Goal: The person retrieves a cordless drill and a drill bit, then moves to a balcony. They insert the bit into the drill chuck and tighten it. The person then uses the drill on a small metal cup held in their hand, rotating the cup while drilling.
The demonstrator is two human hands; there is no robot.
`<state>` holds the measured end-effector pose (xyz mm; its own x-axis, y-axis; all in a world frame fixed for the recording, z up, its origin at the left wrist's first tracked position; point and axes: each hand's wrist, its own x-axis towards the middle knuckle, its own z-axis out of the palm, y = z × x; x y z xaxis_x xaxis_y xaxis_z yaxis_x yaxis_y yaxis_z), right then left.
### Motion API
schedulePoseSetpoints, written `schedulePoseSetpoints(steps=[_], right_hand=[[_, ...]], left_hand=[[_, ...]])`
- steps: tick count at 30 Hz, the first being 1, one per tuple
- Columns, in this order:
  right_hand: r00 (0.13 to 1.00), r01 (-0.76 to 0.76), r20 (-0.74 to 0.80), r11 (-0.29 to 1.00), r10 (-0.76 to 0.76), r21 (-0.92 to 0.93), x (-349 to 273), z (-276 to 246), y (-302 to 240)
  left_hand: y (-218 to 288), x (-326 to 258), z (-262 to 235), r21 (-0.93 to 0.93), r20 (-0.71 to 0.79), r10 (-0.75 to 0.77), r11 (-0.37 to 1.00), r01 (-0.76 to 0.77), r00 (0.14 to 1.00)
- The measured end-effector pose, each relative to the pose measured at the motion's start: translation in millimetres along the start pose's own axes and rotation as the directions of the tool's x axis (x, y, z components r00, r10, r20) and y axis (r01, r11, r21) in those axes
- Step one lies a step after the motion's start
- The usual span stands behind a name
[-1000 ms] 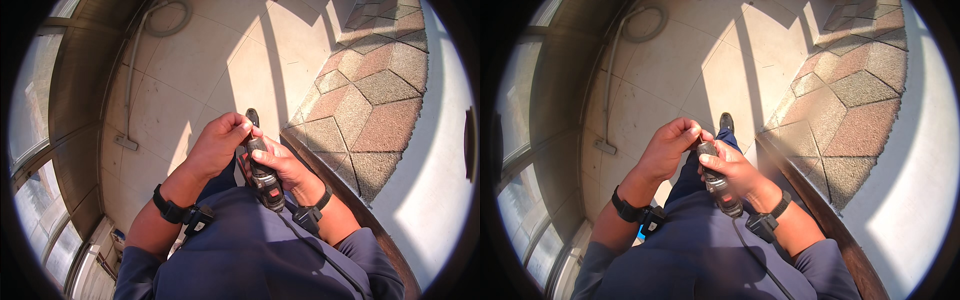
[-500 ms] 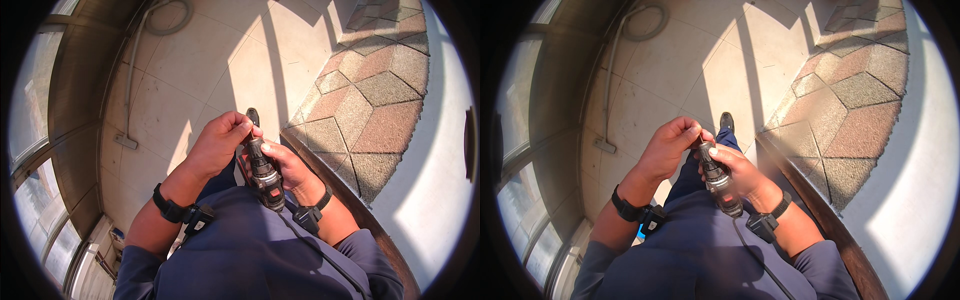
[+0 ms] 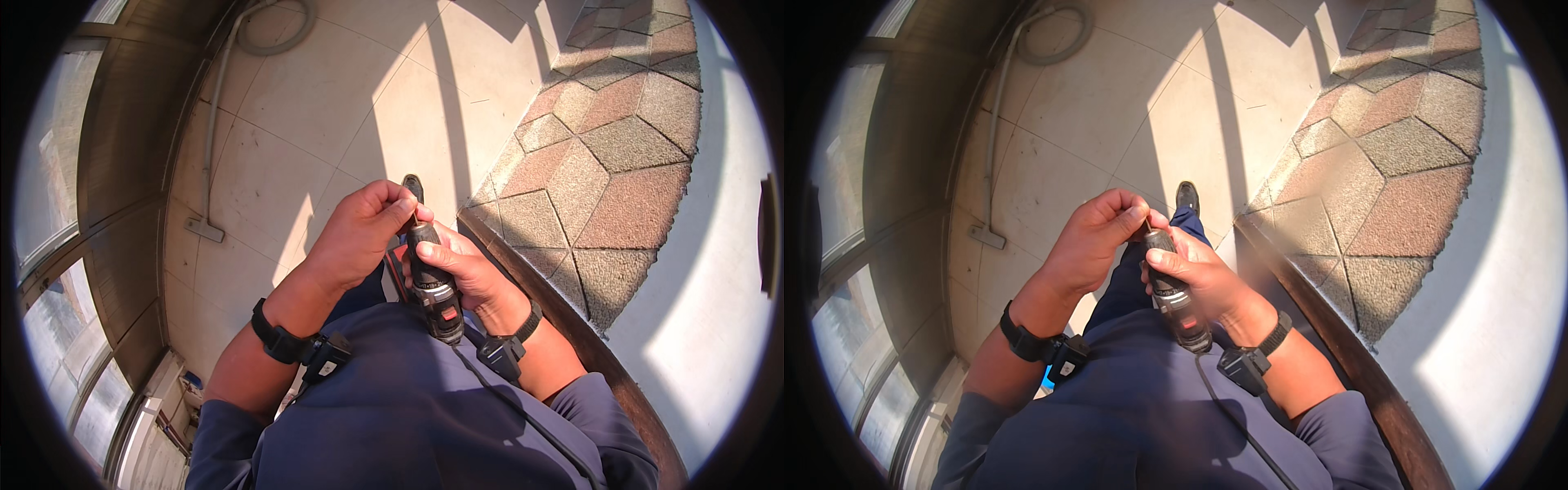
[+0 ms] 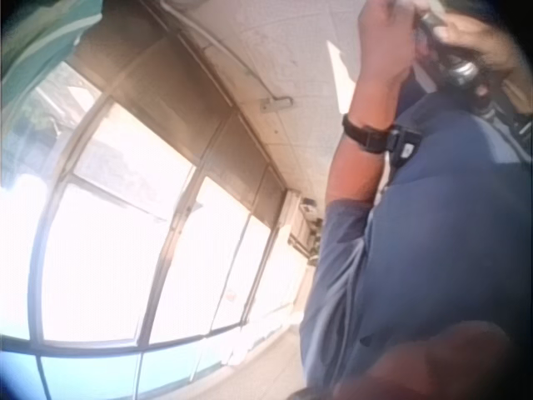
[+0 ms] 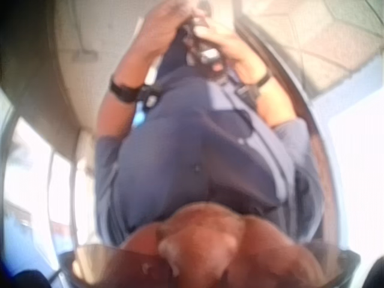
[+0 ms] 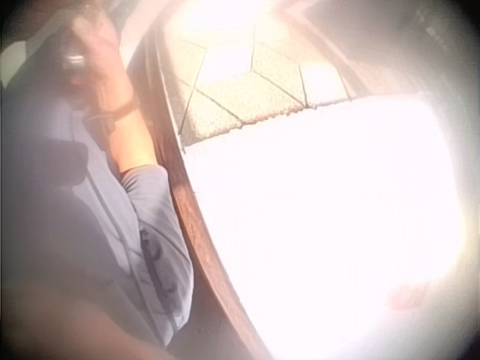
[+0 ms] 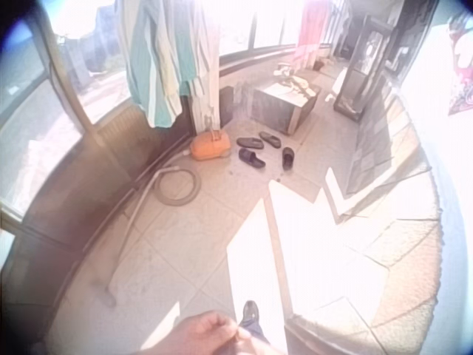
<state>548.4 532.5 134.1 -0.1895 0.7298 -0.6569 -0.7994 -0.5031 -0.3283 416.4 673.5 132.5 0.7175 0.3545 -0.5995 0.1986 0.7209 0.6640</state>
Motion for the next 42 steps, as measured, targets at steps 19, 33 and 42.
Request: schedulePoseSetpoints(steps=[19, 33, 42], right_hand=[[0.999, -0.02, -0.033, 0.997, 0.022, 0.069, 3.6, 1.3, 1.6], [0.999, 0.045, -0.029, 0.999, -0.046, -0.029, 8.9, 3.6, 4.3], [1.0, 0.029, -0.001, 1.0, -0.029, -0.003, 10.3, 6.7, -0.1]], left_hand=[[4.6, 0.0, -3.9, 0.013, 0.013, -0.008, 1.0, 0.008, 1.0], [7.3, 1.5, -6.4, 0.043, 0.023, 0.014, 0.999, -0.015, 1.0], [11.0, 2.0, -9.1, 0.027, 0.03, 0.002, 1.0, -0.003, 1.0]])
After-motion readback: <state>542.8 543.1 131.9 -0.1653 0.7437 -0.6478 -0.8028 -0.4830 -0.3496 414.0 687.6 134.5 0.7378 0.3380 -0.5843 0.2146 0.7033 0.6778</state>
